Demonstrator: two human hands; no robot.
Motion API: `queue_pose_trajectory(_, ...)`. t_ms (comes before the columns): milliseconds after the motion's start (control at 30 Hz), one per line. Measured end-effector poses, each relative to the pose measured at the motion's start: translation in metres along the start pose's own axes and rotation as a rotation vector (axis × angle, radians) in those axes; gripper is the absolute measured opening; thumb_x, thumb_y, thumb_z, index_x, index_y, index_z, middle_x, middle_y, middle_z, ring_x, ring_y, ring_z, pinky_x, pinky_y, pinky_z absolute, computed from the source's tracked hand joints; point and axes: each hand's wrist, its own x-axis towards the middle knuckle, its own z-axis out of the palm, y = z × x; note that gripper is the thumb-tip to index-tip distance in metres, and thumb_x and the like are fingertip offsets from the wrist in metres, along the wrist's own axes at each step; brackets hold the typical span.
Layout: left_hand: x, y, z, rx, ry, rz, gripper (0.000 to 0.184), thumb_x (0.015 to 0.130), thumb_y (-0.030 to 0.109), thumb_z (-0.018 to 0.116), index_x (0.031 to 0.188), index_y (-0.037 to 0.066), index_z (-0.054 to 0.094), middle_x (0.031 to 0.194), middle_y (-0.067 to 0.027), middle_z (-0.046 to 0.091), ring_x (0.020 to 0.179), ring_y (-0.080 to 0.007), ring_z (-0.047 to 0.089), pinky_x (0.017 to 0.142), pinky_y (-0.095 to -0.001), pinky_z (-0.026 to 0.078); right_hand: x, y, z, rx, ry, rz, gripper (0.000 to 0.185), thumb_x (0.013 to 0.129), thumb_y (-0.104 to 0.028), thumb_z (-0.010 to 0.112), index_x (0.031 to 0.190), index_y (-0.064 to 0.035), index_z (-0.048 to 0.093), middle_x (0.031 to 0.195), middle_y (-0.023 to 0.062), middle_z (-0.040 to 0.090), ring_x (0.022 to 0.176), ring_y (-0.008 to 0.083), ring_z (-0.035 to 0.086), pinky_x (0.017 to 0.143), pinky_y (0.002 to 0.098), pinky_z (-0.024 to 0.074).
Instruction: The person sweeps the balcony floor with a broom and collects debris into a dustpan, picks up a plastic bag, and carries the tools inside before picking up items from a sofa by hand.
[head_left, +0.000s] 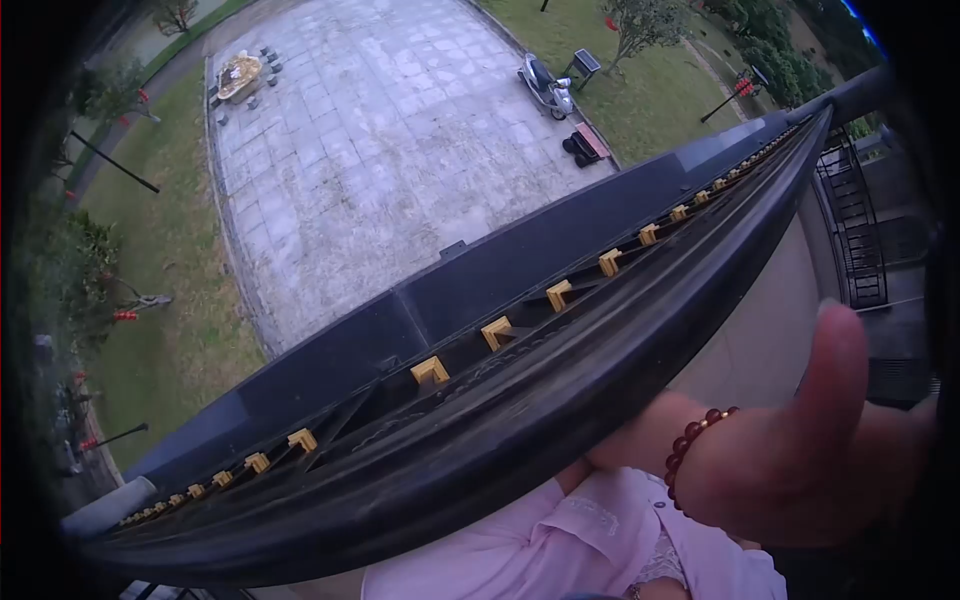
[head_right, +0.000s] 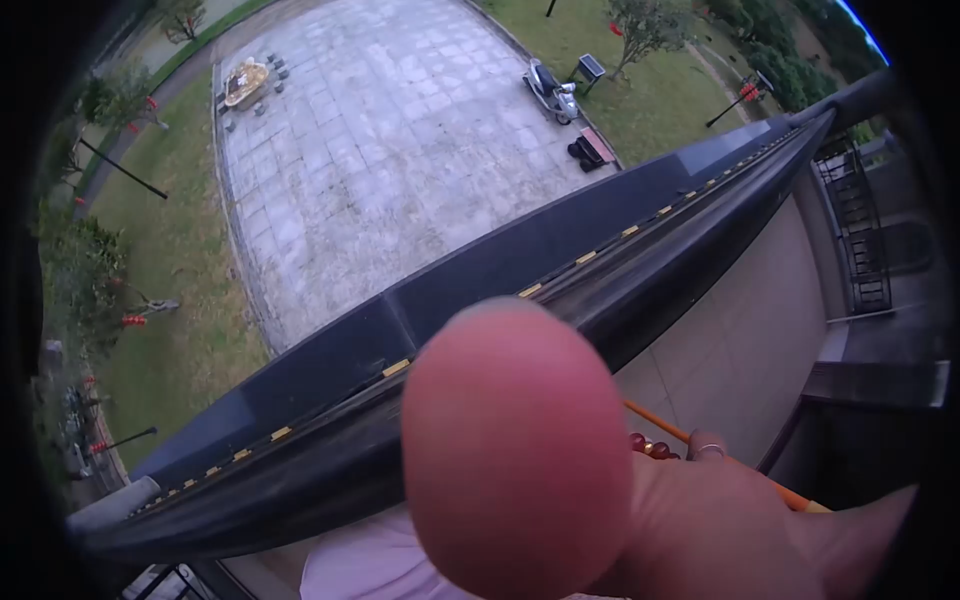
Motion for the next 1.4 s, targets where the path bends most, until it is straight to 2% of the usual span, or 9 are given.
queue_pose_trajectory(367,-0.01,-0.012,-0.008,0.024,0.062,-0.089,0.06,0.094,0.054,0.029,0.114,0.003,0.054,0.113,-0.0153,0.043,0.104,-0.0251,0.046,0.096,-0.0387,0.034,-0.032,0.0,0.05,0.04,-0.114,0.053,0.031,0.084,-0.014,0.058,0.115,-0.0068,0.06,0.113,0.0141,0.065,0.104,0.0294,0.063,0.086,0.0373,0.052)
queue_pose_trajectory(467,-0.011,-0.014,-0.009,0.033,0.074,-0.087,0.057,0.094,0.052,0.031,0.113,0.004,0.055,0.112,-0.0149,0.044,0.103,-0.025,0.046,0.096,-0.0388,0.034,-0.028,0.004,0.065,0.087,-0.054,0.057,0.029,0.083,-0.013,0.059,0.111,-0.0072,0.061,0.111,0.0139,0.065,0.104,0.0293,0.063,0.087,0.0375,0.0516)
queue_pose_trajectory(533,-0.01,-0.017,-0.009,0.053,0.074,-0.095,0.056,0.094,0.051,0.031,0.112,0.004,0.055,0.111,-0.0147,0.044,0.102,-0.0249,0.046,0.096,-0.0388,0.033,-0.017,0.038,0.119,0.718,0.5,-0.569,0.031,0.082,-0.013,0.061,0.112,-0.0063,0.06,0.111,0.0139,0.065,0.103,0.029,0.063,0.087,0.0368,0.0516)
queue_pose_trajectory(600,-0.011,-0.022,-0.01,0.064,0.084,-0.107,0.054,0.094,0.05,0.032,0.111,0.004,0.055,0.111,-0.0144,0.044,0.102,-0.0248,0.045,0.095,-0.0389,0.033,-0.025,0.035,0.124,1.043,0.769,-0.877,0.033,0.081,-0.013,0.062,0.113,-0.0058,0.059,0.111,0.0139,0.065,0.103,0.0289,0.064,0.087,0.0365,0.0516)
queue_pose_trajectory(667,-0.012,-0.027,-0.013,0.087,0.1,-0.123,0.052,0.094,0.048,0.033,0.11,0.004,0.056,0.11,-0.0141,0.044,0.101,-0.0248,0.045,0.095,-0.0389,0.033,-0.04,0.002,0.068,0.144,-0.076,0.108,0.033,0.082,-0.013,0.061,0.114,-0.0055,0.058,0.112,0.0141,0.065,0.104,0.0285,0.063,0.087,0.0362,0.0517)
queue_pose_trajectory(933,-0.009,-0.058,-0.017,0.148,0.132,-0.194,0.045,0.095,0.043,0.037,0.107,0.004,0.057,0.107,-0.013,0.045,0.099,-0.0245,0.045,0.094,-0.039,0.033,-0.067,0.044,0.098,0.212,-0.135,0.119,0.03,0.084,-0.014,0.059,0.113,-0.0064,0.06,0.113,0.0135,0.065,0.104,0.0276,0.064,0.086,0.036,0.0518)
queue_pose_trajectory(1267,0.005,-0.117,-0.04,0.19,0.162,-0.316,0.037,0.095,0.036,0.041,0.103,0.005,0.058,0.104,-0.0117,0.046,0.097,-0.0241,0.045,0.093,-0.0392,0.032,-0.07,0.072,0.137,0.434,-0.083,0.086,0.027,0.087,-0.015,0.056,0.112,-0.0076,0.062,0.113,0.0128,0.065,0.104,0.0263,0.064,0.085,0.0357,0.052)
queue_pose_trajectory(1333,0.007,-0.136,-0.044,0.2,0.164,-0.345,0.035,0.096,0.035,0.042,0.102,0.005,0.059,0.103,-0.0114,0.046,0.096,-0.024,0.044,0.092,-0.0392,0.032,-0.055,0.082,0.145,0.581,0.051,-0.032,0.026,0.088,-0.015,0.055,0.111,-0.0079,0.063,0.113,0.0126,0.066,0.104,0.026,0.064,0.085,0.0356,0.0521)
queue_pose_trajectory(1400,0.008,-0.16,-0.053,0.208,0.173,-0.371,0.033,0.096,0.034,0.043,0.101,0.005,0.059,0.102,-0.0111,0.047,0.096,-0.0239,0.044,0.092,-0.0393,0.032,-0.041,0.106,0.168,1.129,0.483,-0.496,0.026,0.088,-0.015,0.055,0.111,-0.0081,0.063,0.113,0.0125,0.066,0.104,0.0258,0.064,0.085,0.0355,0.0521)
